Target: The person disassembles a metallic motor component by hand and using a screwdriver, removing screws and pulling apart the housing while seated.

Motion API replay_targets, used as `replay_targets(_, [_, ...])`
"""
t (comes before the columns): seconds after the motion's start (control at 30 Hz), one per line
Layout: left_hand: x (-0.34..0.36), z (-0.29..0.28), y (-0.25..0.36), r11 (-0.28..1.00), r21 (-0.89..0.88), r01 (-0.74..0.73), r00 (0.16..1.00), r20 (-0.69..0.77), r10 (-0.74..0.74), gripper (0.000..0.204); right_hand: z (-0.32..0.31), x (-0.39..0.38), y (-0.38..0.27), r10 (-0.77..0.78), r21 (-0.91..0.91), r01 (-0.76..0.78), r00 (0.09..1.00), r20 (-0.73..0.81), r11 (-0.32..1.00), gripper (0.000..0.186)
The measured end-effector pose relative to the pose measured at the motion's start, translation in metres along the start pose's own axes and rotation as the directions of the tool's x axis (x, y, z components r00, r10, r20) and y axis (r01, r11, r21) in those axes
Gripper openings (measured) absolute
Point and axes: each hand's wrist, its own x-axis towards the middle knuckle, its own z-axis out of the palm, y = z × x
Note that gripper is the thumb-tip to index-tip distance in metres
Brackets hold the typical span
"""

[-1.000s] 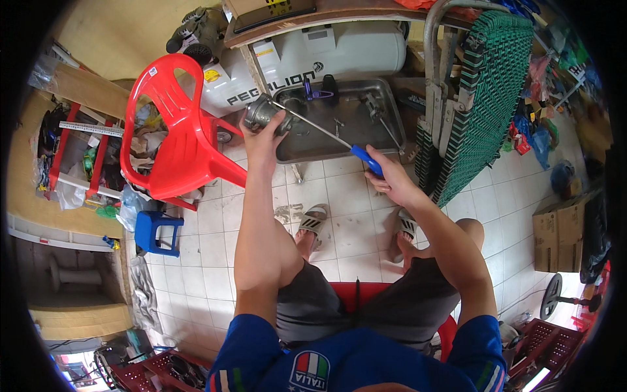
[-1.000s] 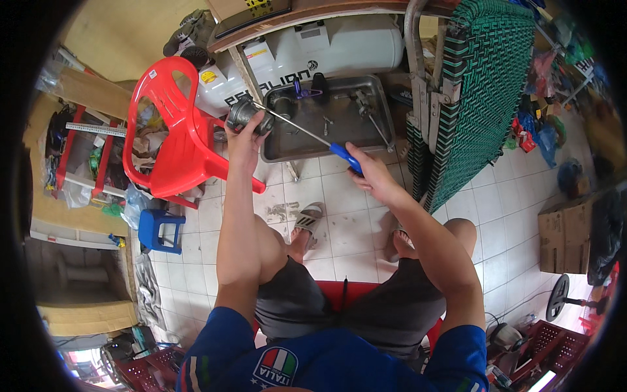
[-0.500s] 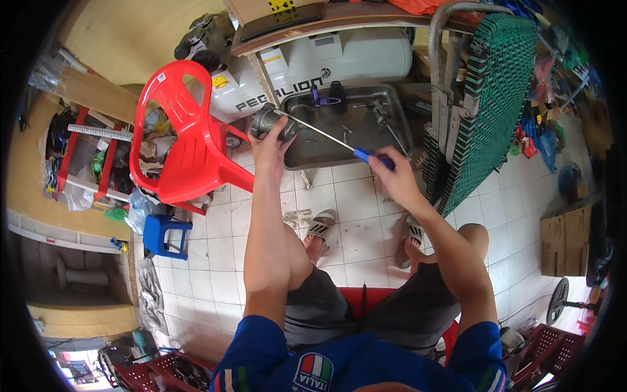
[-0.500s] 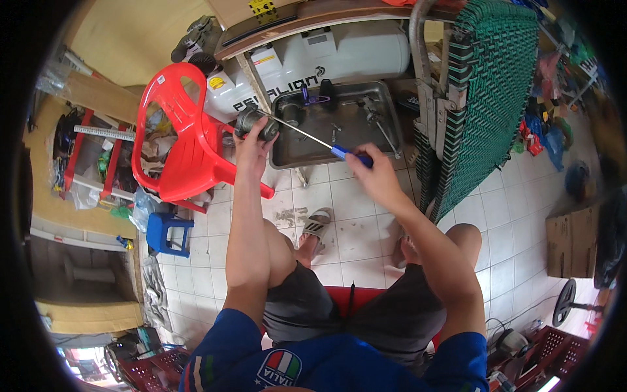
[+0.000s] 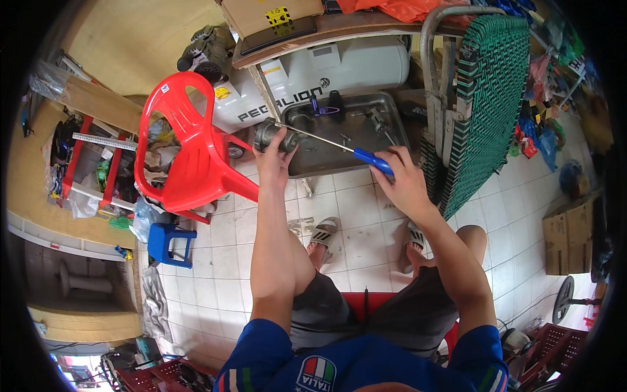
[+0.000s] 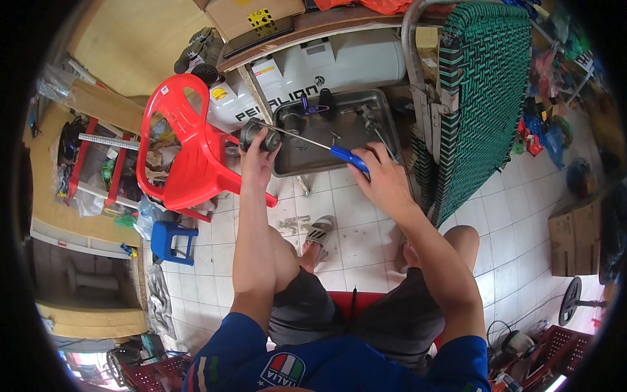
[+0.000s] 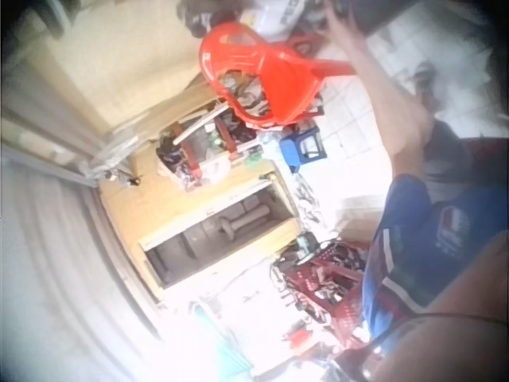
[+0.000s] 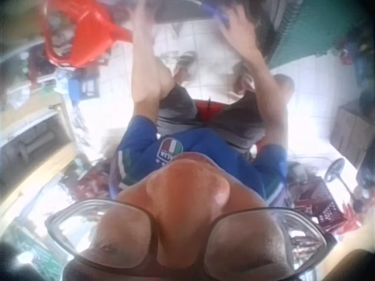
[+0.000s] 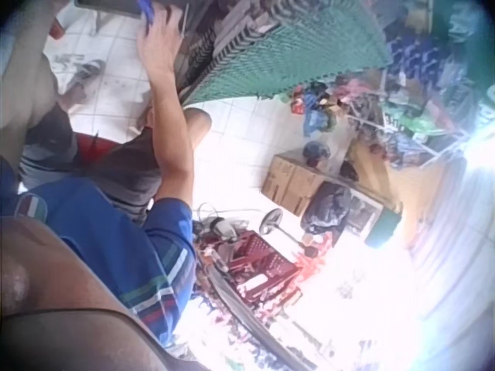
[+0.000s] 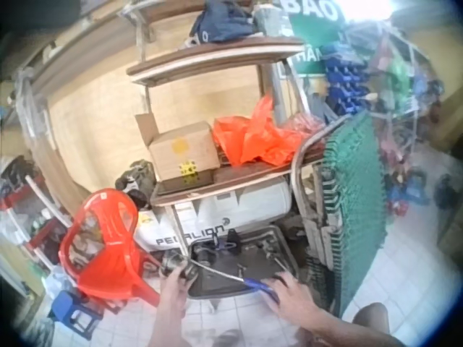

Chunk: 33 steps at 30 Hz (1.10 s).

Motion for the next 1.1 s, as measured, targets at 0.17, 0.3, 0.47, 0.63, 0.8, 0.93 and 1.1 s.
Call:
replay_targets(0.17, [0.001, 0.003, -0.004, 0.991, 0.115, -0.065, 0.998, 0.028, 0.063, 0.056, 0.011, -0.005, 0.019, 0.553, 0.560, -0.826, 0.500, 0.667, 0.072, 0.023])
replay_targets(0.3, [0.001, 0.005, -0.008, 0.985, 0.147, -0.087, 0.995, 0.068, 0.077, 0.076, 0.012, -0.010, 0.018, 0.569, 0.482, -0.875, 0.423, 0.705, 0.053, 0.026])
replay_targets(0.47, [0.006, 0.010, -0.009, 0.998, 0.042, -0.049, 0.996, 0.077, 0.046, 0.084, 0.011, -0.019, 0.022, 0.257, 0.394, -0.317, 0.946, 0.199, 0.863, 0.030])
replay_targets(0.63, [0.002, 0.005, -0.005, 0.999, -0.025, -0.022, 0.998, 0.060, 0.024, 0.081, -0.023, 0.009, -0.012, 0.028, 0.074, -0.034, 0.996, 0.084, 0.997, 0.030])
replay_targets(0.8, [0.005, 0.008, -0.009, 0.998, 0.018, -0.060, 0.997, 0.042, 0.059, 0.083, -0.002, 0.003, -0.015, 0.484, 0.314, -0.504, 0.863, 0.146, 0.804, 0.032])
replay_targets(0.93, [0.007, 0.007, -0.008, 0.985, 0.111, -0.131, 0.990, 0.068, 0.123, 0.085, 0.005, -0.002, 0.002, 0.611, 0.392, -0.913, 0.375, 0.697, 0.113, 0.038])
replay_targets(1.1, [0.008, 0.004, -0.004, 0.996, 0.035, -0.087, 0.995, 0.056, 0.085, 0.085, 0.013, -0.017, 0.003, 0.435, 0.290, -0.530, 0.837, 0.333, 0.797, 0.033])
